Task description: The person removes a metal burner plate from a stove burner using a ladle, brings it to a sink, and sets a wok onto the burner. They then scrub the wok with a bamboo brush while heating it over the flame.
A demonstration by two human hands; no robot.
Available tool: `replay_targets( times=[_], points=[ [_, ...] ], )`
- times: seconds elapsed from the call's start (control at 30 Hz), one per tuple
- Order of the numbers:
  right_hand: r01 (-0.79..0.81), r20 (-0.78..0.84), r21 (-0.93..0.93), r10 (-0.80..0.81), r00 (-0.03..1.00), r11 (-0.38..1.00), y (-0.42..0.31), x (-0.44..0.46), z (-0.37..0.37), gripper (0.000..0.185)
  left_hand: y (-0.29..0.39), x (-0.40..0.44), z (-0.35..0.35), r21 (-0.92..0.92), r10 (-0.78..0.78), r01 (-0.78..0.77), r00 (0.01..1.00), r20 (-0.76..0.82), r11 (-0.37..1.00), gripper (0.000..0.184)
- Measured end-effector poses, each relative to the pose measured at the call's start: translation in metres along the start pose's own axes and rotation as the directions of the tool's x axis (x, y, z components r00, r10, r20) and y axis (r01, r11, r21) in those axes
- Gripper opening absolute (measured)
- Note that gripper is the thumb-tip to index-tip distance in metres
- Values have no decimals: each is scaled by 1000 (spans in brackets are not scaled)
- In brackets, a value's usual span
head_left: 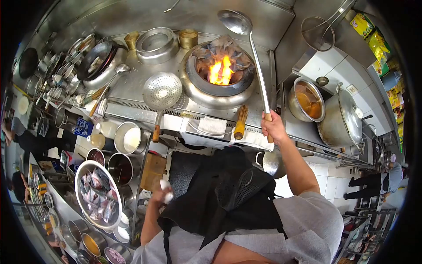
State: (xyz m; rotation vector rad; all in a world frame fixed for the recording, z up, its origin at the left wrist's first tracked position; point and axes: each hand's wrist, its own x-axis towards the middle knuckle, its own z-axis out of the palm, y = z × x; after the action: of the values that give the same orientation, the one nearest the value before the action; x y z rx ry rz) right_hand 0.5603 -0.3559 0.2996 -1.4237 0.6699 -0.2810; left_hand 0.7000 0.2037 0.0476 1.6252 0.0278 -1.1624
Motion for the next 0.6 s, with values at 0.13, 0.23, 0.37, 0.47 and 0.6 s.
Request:
replay_targets(
  times=[0.13,0.23,0.37,0.47,0.6],
  points=[
    [40,23,83,-42,999,996,40,12,-23,20,133,44,31,22,136,-137,991,16,990,24],
    [-109,39,-231,121,992,967,76,7,-49,20,204,87,55,-39,314,-315,949,-26,948,43],
    [-255,-51,-313,252,966,915,142,-36,-71,21,261,141,76,-68,343,-347,937,-65,935,51],
    [-278,-74,-548,286,955,788,168,-70,-87,23,267,193,62,336,508,-452,856,-95,826,52],
    [-212,-100,-531,188,977,821,199,-113,-93,27,246,254,46,776,541,-157,798,-265,611,62]
  ],
)
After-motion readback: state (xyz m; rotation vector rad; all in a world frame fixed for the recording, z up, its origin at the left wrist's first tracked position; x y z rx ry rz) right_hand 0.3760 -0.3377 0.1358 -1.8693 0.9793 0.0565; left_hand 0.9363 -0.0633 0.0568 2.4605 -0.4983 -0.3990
